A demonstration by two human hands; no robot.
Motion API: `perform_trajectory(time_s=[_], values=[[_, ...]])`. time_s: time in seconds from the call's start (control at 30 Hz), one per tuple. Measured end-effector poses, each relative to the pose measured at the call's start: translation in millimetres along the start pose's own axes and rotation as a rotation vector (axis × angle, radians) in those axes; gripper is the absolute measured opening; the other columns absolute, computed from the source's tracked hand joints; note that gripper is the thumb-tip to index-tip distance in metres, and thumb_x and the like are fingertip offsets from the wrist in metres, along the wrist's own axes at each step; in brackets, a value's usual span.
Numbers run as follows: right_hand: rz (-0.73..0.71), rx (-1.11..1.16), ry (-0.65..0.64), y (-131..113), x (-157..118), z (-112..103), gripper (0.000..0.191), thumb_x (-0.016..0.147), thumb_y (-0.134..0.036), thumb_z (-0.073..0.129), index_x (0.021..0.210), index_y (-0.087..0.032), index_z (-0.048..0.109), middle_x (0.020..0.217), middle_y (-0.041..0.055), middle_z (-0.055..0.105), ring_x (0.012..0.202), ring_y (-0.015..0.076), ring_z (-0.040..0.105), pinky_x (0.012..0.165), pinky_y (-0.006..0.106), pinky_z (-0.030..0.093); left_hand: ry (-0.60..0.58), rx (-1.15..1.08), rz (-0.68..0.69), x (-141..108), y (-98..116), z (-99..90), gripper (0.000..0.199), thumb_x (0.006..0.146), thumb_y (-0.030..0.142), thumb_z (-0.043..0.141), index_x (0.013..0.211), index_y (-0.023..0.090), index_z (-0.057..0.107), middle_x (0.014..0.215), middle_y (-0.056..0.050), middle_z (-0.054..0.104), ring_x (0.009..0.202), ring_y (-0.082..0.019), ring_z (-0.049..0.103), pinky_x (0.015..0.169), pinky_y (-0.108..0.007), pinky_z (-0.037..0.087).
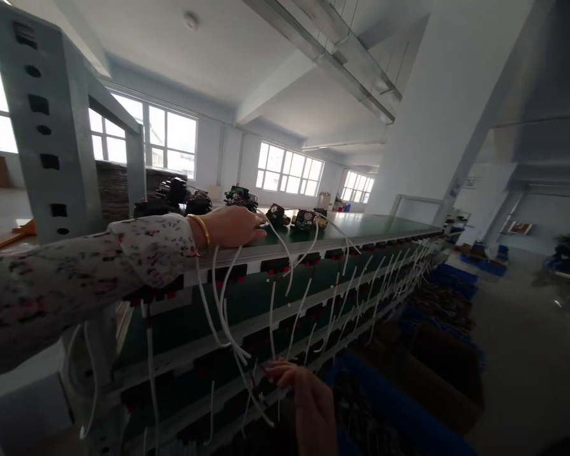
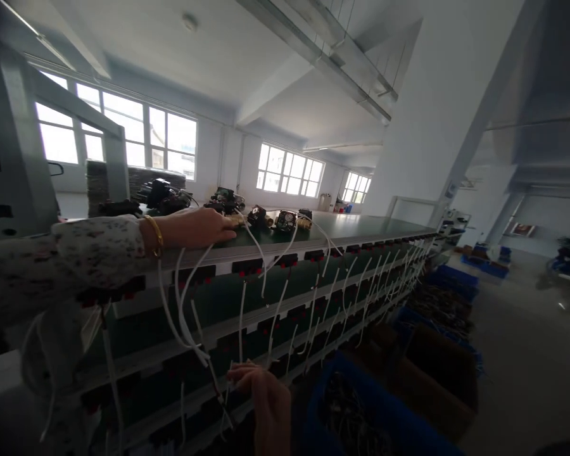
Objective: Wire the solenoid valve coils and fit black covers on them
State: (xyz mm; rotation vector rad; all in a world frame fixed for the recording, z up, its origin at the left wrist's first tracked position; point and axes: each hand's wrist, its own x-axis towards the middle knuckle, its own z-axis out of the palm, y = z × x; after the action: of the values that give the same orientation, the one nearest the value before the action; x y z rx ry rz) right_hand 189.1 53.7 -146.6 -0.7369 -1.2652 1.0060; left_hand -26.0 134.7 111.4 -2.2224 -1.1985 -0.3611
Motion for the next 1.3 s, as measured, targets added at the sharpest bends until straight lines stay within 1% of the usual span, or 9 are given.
perform_trajectory(time_s=[0.07, 0.17, 0.27, 0.37, 0.53, 0.8, 1.03, 1.17, 1.3], values=[[0.065, 0.062, 0.087, 13, 10, -3, 0.040, 0.085, -0.050, 0.047, 0.071, -0.017, 0.064, 0.080, 0.0083, 0.068, 0.084, 0.0234, 0.064, 0.086, 0.042, 0.048, 0.003, 0.060, -0.022, 9, -1, 4.8, 0.036, 0.091, 0.030, 0.039, 0.084, 0.008, 0.066, 0.068, -0.013, 0.065, 0.068, -0.024, 0.060, 0.072, -0.041, 0.043], [0.095, -0.041, 0.331, 22, 46, -4, 0.034, 0.080, -0.047, 0.056, 0.092, -0.017, 0.061, 0.088, 0.0088, 0.065, 0.071, 0.0202, 0.062, 0.065, 0.035, 0.054, 0.066, 0.168, 0.102, 22, 12, 13.6, 0.026, 0.089, 0.017, 0.039, 0.103, 0.009, 0.060, 0.103, -0.017, 0.063, 0.101, -0.029, 0.054, 0.091, -0.047, 0.034], [-0.114, -0.353, 0.200, 19, 91, 4, 0.046, 0.078, -0.038, 0.058, 0.118, -0.018, 0.052, 0.116, 0.0134, 0.057, 0.066, 0.0166, 0.057, 0.058, 0.033, 0.051, 0.018, 0.240, 0.299, 38, 18, 24.1, 0.022, 0.084, 0.008, 0.045, 0.097, 0.013, 0.062, 0.102, -0.012, 0.064, 0.102, -0.025, 0.053, 0.093, -0.041, 0.033], [-0.247, -0.512, 0.095, 14, 116, 14, 0.030, 0.074, -0.030, 0.063, 0.103, -0.021, 0.064, 0.103, 0.0079, 0.064, 0.074, 0.0186, 0.056, 0.071, 0.035, 0.048, -0.048, 0.218, 0.371, 51, 13, 30.3, 0.019, 0.083, 0.009, 0.049, 0.071, 0.014, 0.063, 0.074, -0.007, 0.066, 0.083, -0.021, 0.058, 0.084, -0.035, 0.038], [-0.210, -0.437, 0.260, 24, 97, 5, 0.032, 0.081, -0.040, 0.054, 0.106, -0.020, 0.061, 0.111, 0.0109, 0.060, 0.089, 0.0217, 0.056, 0.070, 0.033, 0.047, -0.080, 0.134, 0.491, 45, 16, 20.0, 0.016, 0.087, 0.024, 0.053, 0.073, 0.017, 0.060, 0.071, -0.001, 0.064, 0.069, -0.015, 0.058, 0.070, -0.027, 0.042], [-0.044, -0.291, 0.497, 73, 68, -30, 0.034, 0.081, -0.047, 0.052, 0.093, -0.016, 0.060, 0.088, 0.0096, 0.064, 0.078, 0.0214, 0.061, 0.068, 0.032, 0.050, -0.096, -0.008, 0.796, -2, 73, 19.4, 0.019, 0.085, 0.010, 0.052, 0.068, 0.018, 0.057, 0.071, -0.001, 0.062, 0.069, -0.016, 0.056, 0.069, -0.029, 0.042], [-0.076, -0.300, 0.370, 95, 75, -12, 0.062, 0.072, -0.042, 0.065, 0.127, -0.017, 0.049, 0.126, 0.0120, 0.052, 0.113, 0.0245, 0.050, 0.095, 0.036, 0.042, -0.106, -0.042, 0.891, -24, 98, 42.3, 0.018, 0.078, 0.006, 0.058, 0.064, 0.017, 0.056, 0.068, -0.002, 0.063, 0.062, -0.017, 0.054, 0.060, -0.031, 0.039], [0.000, -0.303, 0.294, 91, 77, -24, 0.038, 0.080, -0.044, 0.055, 0.103, -0.015, 0.066, 0.087, 0.0084, 0.067, 0.078, 0.0204, 0.061, 0.072, 0.031, 0.050, -0.079, -0.065, 0.879, -41, 125, 49.3, 0.016, 0.077, 0.008, 0.057, 0.063, 0.016, 0.058, 0.064, -0.004, 0.062, 0.056, -0.017, 0.053, 0.054, -0.032, 0.038], [0.070, -0.308, 0.195, 86, 47, -71, 0.036, 0.080, -0.047, 0.055, 0.086, -0.016, 0.072, 0.057, 0.0017, 0.060, 0.053, 0.0162, 0.054, 0.052, 0.025, 0.044, -0.224, -0.190, 0.784, -34, 142, 46.8, 0.016, 0.078, 0.006, 0.052, 0.070, 0.017, 0.061, 0.062, -0.006, 0.062, 0.053, -0.019, 0.053, 0.050, -0.034, 0.035]])
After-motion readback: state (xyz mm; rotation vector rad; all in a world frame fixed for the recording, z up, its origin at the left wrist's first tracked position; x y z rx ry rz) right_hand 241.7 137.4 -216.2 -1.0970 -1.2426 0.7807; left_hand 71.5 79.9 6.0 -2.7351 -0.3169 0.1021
